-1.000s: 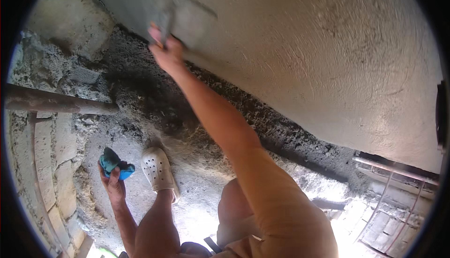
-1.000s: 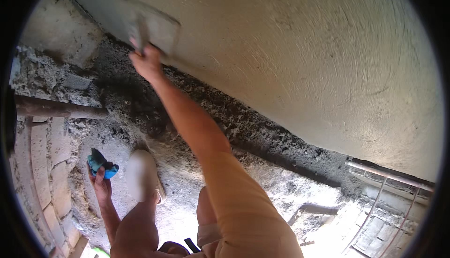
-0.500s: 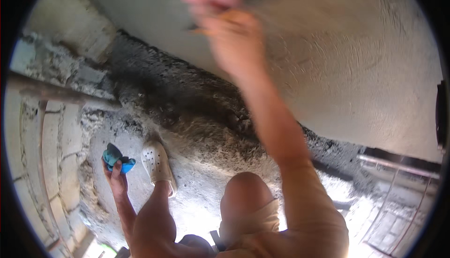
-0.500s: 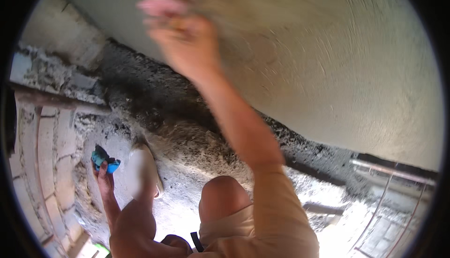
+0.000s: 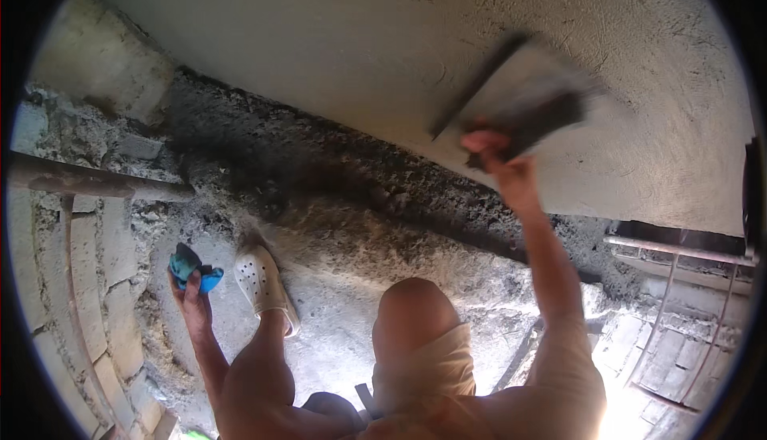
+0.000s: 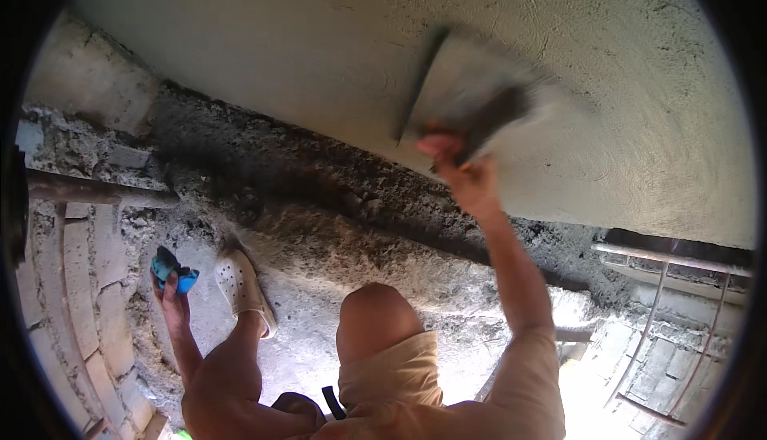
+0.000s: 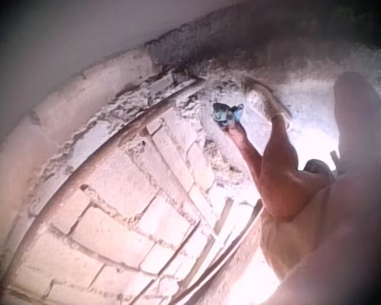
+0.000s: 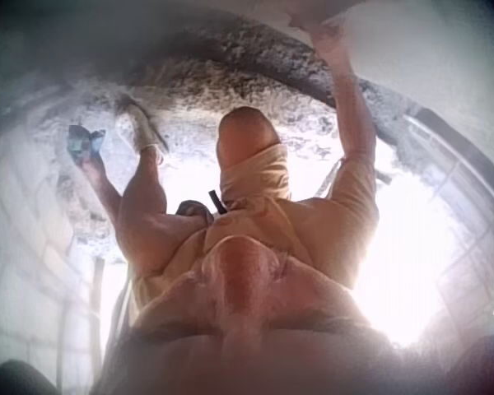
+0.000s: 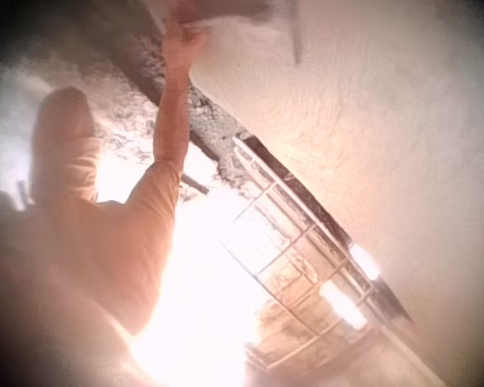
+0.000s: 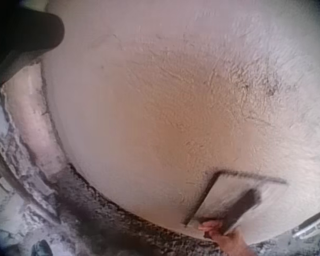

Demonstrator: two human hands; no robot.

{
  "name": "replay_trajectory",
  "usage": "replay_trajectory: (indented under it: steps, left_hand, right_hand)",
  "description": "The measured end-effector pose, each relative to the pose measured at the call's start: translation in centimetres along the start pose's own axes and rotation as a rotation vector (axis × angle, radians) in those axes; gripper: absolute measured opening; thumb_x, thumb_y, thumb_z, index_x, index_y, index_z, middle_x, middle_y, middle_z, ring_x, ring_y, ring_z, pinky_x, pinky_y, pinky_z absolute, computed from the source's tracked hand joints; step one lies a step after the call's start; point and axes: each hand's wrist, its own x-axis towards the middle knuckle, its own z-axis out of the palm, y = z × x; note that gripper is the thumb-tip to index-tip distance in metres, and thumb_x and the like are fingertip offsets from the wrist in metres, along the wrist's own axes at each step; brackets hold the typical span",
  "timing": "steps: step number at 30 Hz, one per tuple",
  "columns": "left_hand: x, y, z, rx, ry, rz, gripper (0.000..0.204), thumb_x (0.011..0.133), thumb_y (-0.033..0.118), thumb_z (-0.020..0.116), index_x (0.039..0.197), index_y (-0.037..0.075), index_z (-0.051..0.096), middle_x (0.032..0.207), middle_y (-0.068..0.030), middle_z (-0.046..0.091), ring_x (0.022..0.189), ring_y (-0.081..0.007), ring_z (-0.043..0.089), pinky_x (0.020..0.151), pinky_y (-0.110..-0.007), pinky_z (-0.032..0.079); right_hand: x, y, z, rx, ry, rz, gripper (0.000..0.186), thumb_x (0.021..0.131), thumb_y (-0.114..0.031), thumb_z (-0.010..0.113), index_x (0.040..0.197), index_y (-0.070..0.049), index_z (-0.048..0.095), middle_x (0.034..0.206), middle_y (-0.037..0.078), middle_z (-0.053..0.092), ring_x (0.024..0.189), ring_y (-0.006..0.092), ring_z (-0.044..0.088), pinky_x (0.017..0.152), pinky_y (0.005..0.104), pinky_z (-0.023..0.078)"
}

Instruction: The person smooths plaster across a wall using a trowel while holding a sponge.

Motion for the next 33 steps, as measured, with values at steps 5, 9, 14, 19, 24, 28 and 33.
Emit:
replay_trajectory:
  steps: [5,9,14,19,24,28,33]
  left_hand:
    - [2.1,-0.5,1.5,0.027,-0.133,-0.01,0.05,0.085,0.015,0.072,0.129,0.005,0.048,0.108,-0.0057,0.059,0.089,-0.0204,0.063,0.08,-0.04,0.054]
    - [2.9,0.0,4.2,0.109,-0.157,-0.009,0.053,0.086,0.013,0.069,0.133,0.004,0.047,0.111,-0.0065,0.06,0.09,-0.0204,0.063,0.085,-0.039,0.052]
    - [1.2,2.1,-0.6,0.211,-0.127,0.019,0.052,0.087,0.014,0.069,0.133,0.006,0.047,0.108,-0.0062,0.061,0.091,-0.0199,0.063,0.084,-0.039,0.052]
    - [-0.8,5.7,-1.5,0.272,-0.127,0.014,0.049,0.086,0.017,0.071,0.129,0.007,0.05,0.109,-0.0049,0.06,0.089,-0.0186,0.062,0.082,-0.038,0.054]
    - [-0.9,7.5,0.6,0.321,-0.156,0.065,0.047,0.086,0.018,0.07,0.128,0.007,0.051,0.108,-0.0041,0.059,0.089,-0.0177,0.061,0.079,-0.037,0.054]
    - [-0.8,6.3,5.4,0.379,-0.25,0.059,0.055,0.086,0.021,0.069,0.134,0.007,0.047,0.111,-0.0048,0.058,0.091,-0.0166,0.058,0.077,-0.034,0.054]
    - [-1.3,5.8,3.4,0.441,-0.222,0.007,0.063,0.085,0.023,0.071,0.137,0.004,0.043,0.113,-0.0077,0.057,0.091,-0.0191,0.058,0.081,-0.035,0.052]
  right_hand:
    - [6.0,-10.1,16.9,-0.381,-0.068,-0.313,0.01,0.09,-0.002,0.062,0.095,-0.003,0.07,0.1,0.008,0.072,0.095,0.0144,0.068,0.083,0.028,0.055]
    - [13.1,7.4,19.7,-0.306,0.078,-0.616,0.024,0.085,-0.021,0.07,0.102,-0.004,0.065,0.085,0.012,0.07,0.077,0.0211,0.068,0.071,0.0337,0.054]
    - [2.3,13.3,3.9,-0.404,0.059,0.239,0.022,0.091,-0.011,0.061,0.112,-0.008,0.066,0.089,0.007,0.07,0.066,0.0117,0.062,0.056,0.0316,0.053]
    - [-5.9,1.3,-6.0,-0.686,0.186,-0.149,0.02,0.087,0.008,0.054,0.102,0.002,0.066,0.109,0.011,0.071,0.079,0.0127,0.067,0.065,0.0287,0.056]
    - [0.6,-8.9,4.6,-0.157,-0.216,-0.3,0.011,0.091,0.003,0.056,0.098,0.004,0.063,0.11,0.019,0.065,0.117,0.0317,0.06,0.087,0.0405,0.058]
    - [7.0,-3.1,13.4,-0.735,0.045,-0.231,0.036,0.083,-0.034,0.069,0.083,0.002,0.063,0.07,0.019,0.066,0.071,0.0299,0.069,0.071,0.0437,0.055]
    - [1.4,10.6,2.1,-0.939,0.149,0.204,0.038,0.08,-0.031,0.067,0.103,-0.001,0.064,0.096,0.024,0.067,0.092,0.0398,0.066,0.079,0.0466,0.054]
